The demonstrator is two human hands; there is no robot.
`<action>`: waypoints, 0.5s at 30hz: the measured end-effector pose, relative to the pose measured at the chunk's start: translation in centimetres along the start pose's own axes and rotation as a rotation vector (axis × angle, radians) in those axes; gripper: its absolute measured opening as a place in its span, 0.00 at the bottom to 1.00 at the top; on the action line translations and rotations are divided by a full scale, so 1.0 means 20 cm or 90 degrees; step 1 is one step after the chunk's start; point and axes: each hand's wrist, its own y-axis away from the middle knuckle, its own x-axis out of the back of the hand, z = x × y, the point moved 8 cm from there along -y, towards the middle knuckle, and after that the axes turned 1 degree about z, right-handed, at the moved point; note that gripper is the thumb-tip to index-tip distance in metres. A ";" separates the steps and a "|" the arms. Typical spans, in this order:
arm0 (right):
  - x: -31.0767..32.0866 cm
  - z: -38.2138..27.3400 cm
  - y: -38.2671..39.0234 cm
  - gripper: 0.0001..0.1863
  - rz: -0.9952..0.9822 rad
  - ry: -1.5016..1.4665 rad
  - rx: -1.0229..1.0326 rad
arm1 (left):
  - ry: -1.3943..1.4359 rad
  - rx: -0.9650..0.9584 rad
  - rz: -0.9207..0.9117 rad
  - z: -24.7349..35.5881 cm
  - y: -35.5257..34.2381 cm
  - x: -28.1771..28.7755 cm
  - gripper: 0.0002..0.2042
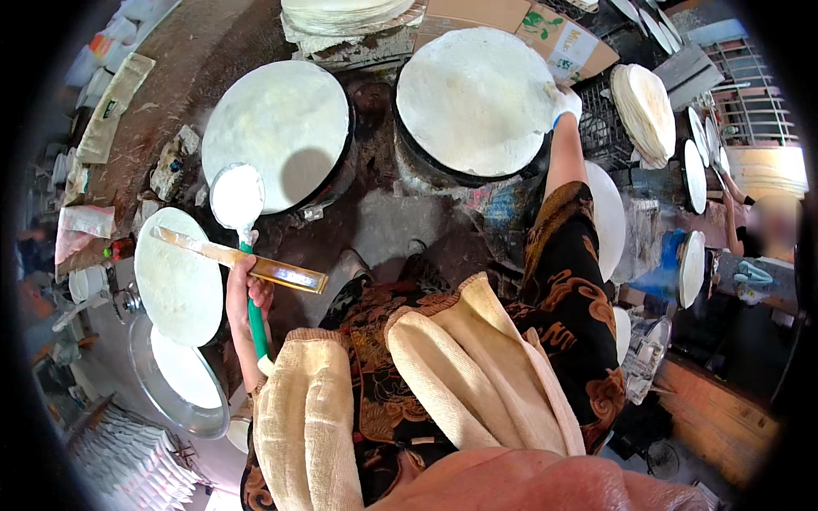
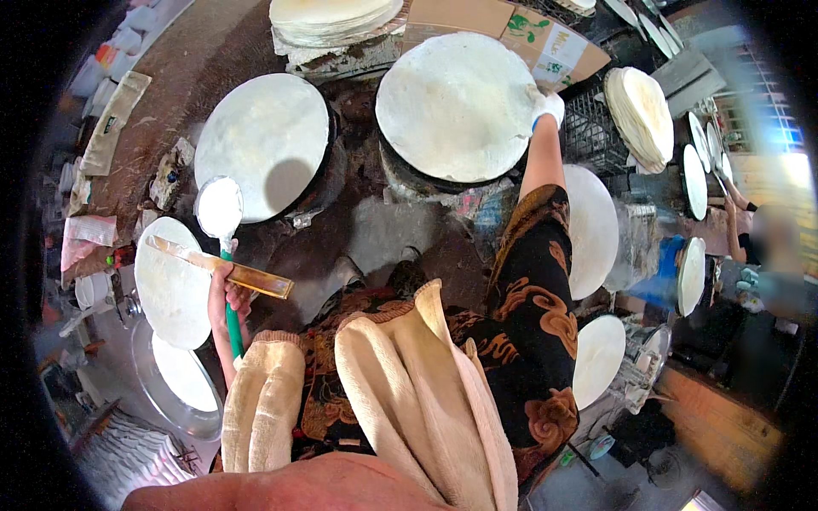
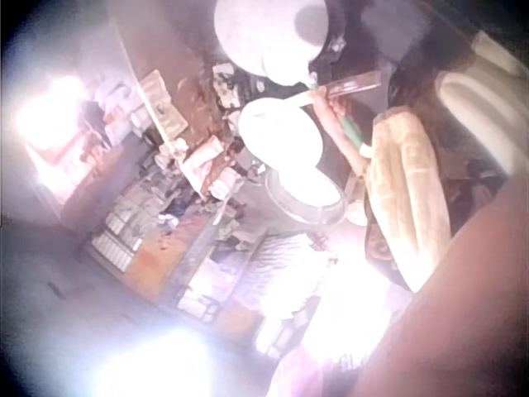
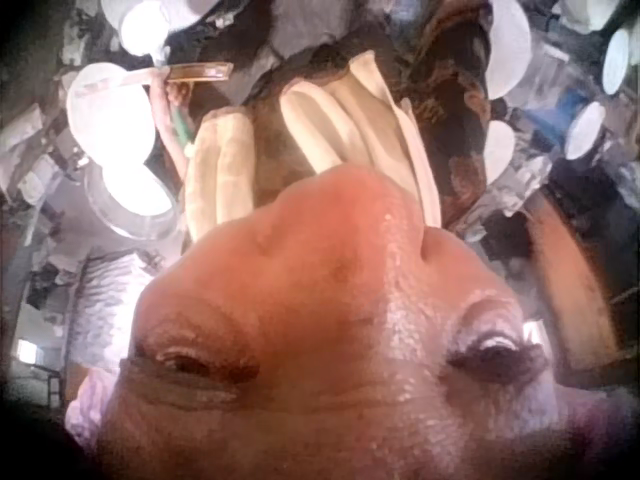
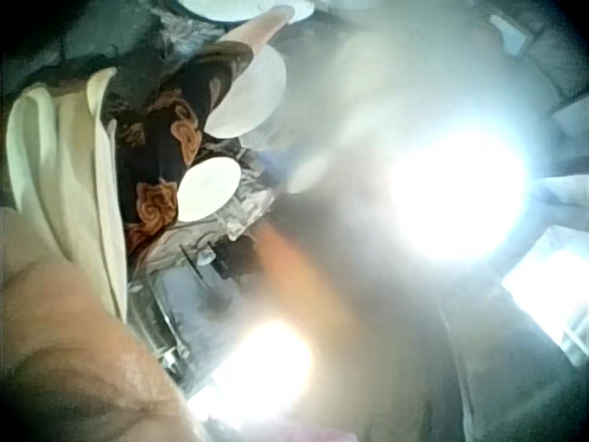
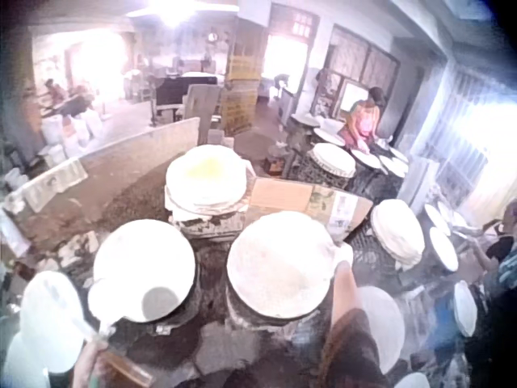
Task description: The person pours batter onto a hot griddle using a ladle and spreads it into a thin circle with a wooden spreader. They flip the crepe with a spatula and stack the finished product onto a pile. The process is repeated continuously in a commercial kitchen setting.
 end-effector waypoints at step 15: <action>-0.73 -0.25 -0.46 0.29 -0.437 0.445 0.124 | 0.149 -0.007 0.030 -0.12 -0.06 -0.31 0.19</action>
